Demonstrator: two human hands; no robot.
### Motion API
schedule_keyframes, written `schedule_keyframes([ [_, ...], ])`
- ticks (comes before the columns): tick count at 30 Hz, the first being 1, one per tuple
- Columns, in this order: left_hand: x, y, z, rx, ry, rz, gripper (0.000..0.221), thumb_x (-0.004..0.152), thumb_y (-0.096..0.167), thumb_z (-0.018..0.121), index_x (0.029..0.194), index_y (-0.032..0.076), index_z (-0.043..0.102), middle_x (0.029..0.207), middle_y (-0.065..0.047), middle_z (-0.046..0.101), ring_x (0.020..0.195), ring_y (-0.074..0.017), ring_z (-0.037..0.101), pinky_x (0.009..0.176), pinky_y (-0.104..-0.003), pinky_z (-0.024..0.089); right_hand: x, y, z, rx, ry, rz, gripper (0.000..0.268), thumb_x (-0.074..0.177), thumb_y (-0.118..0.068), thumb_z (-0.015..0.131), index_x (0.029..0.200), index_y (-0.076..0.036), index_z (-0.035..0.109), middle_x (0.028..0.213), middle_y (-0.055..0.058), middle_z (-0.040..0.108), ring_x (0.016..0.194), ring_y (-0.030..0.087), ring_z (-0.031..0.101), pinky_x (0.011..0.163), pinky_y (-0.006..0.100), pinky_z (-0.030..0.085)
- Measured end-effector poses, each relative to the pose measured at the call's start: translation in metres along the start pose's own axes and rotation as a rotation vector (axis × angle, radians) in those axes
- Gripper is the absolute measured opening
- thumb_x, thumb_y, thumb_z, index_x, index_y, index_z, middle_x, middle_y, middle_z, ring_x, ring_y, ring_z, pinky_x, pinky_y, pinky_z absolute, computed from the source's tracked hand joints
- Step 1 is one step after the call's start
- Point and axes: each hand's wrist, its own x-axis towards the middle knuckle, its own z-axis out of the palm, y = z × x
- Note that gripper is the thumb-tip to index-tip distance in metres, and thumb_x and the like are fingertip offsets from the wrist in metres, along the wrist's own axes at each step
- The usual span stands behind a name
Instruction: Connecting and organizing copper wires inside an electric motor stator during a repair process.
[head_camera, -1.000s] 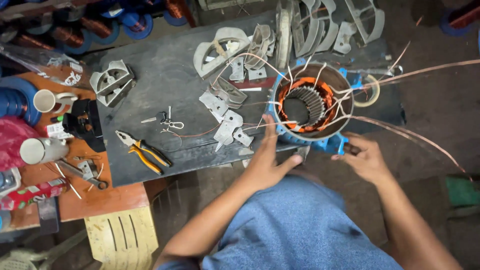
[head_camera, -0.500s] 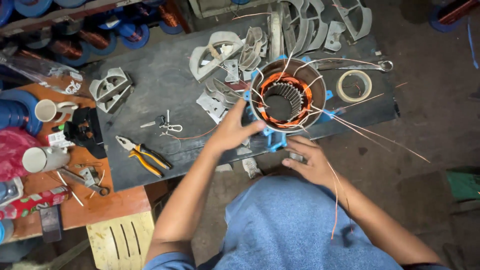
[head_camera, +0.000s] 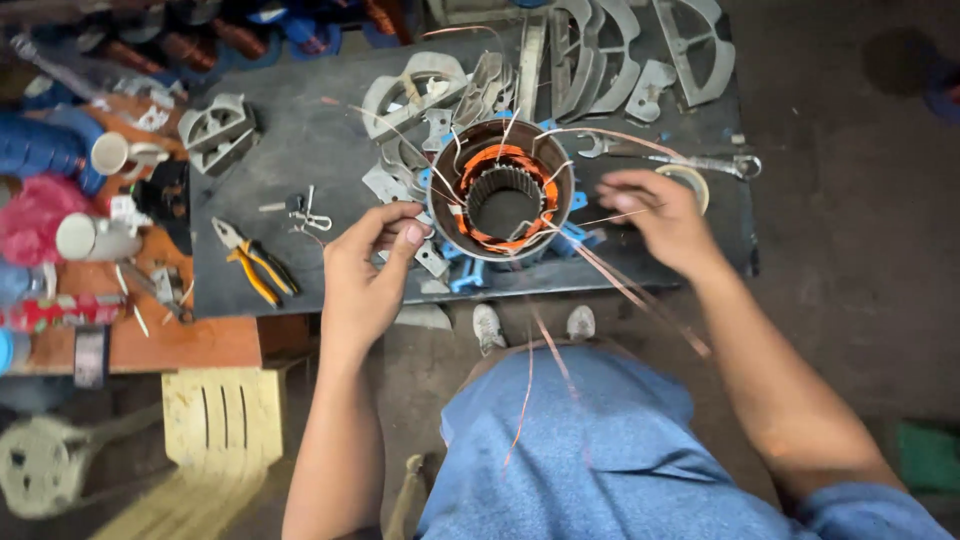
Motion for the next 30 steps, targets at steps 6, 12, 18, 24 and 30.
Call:
schedule_keyframes([
  [6,-0.052,0.006,0.02,-0.037,0.094,-0.163,0.022,0.099,0.011,0.06,0.117,0.0,0.068,0.096,-0.016,0.075,0.086,-0.0235,0.072,0.081,-0.038,0.057,0.045,0.033,0.009,-0.015,-0.172,-0.055,0.041,0.099,0.001,0.056,0.139,-0.007,0.056,0.13,0.014,0.061,0.116,0.022,0.063,0.093,0.032,0.055],
  [12,-0.113,-0.002,0.03,-0.148,0.225,-0.296,0.024,0.101,0.009,0.056,0.119,0.0,0.067,0.097,-0.016,0.074,0.086,-0.0196,0.069,0.084,-0.037,0.055,0.061,0.015,0.008,-0.368,-0.164,-0.296,0.028,0.094,0.004,0.069,0.121,-0.002,0.067,0.104,0.013,0.061,0.09,0.023,0.065,0.077,0.031,0.056],
  [18,-0.135,0.001,0.035,-0.171,0.284,-0.304,0.025,0.1,0.009,0.057,0.12,0.0,0.067,0.099,-0.016,0.073,0.087,-0.019,0.068,0.086,-0.037,0.054,0.078,0.026,-0.009,-0.63,-0.24,-0.465,0.012,0.096,-0.005,0.072,0.106,-0.012,0.068,0.096,0.007,0.067,0.099,0.032,0.066,0.09,0.042,0.05],
  [24,-0.108,0.003,0.021,-0.085,0.267,-0.276,0.026,0.099,0.011,0.06,0.122,0.001,0.067,0.099,-0.017,0.073,0.089,-0.0239,0.071,0.084,-0.04,0.056,0.023,-0.042,-0.023,-0.709,-0.279,-0.245,0.007,0.101,-0.013,0.064,0.107,-0.008,0.065,0.086,0.014,0.069,0.087,0.04,0.068,0.078,0.048,0.052],
  [30,-0.039,-0.015,0.022,0.08,0.18,-0.24,0.027,0.097,0.03,0.059,0.112,0.01,0.069,0.11,-0.004,0.07,0.1,-0.0155,0.065,0.084,-0.03,0.054,0.019,-0.135,-0.031,-0.983,-0.351,-0.555,0.007,0.103,-0.006,0.064,0.101,-0.002,0.07,0.095,0.009,0.069,0.08,0.023,0.063,0.074,0.037,0.051],
])
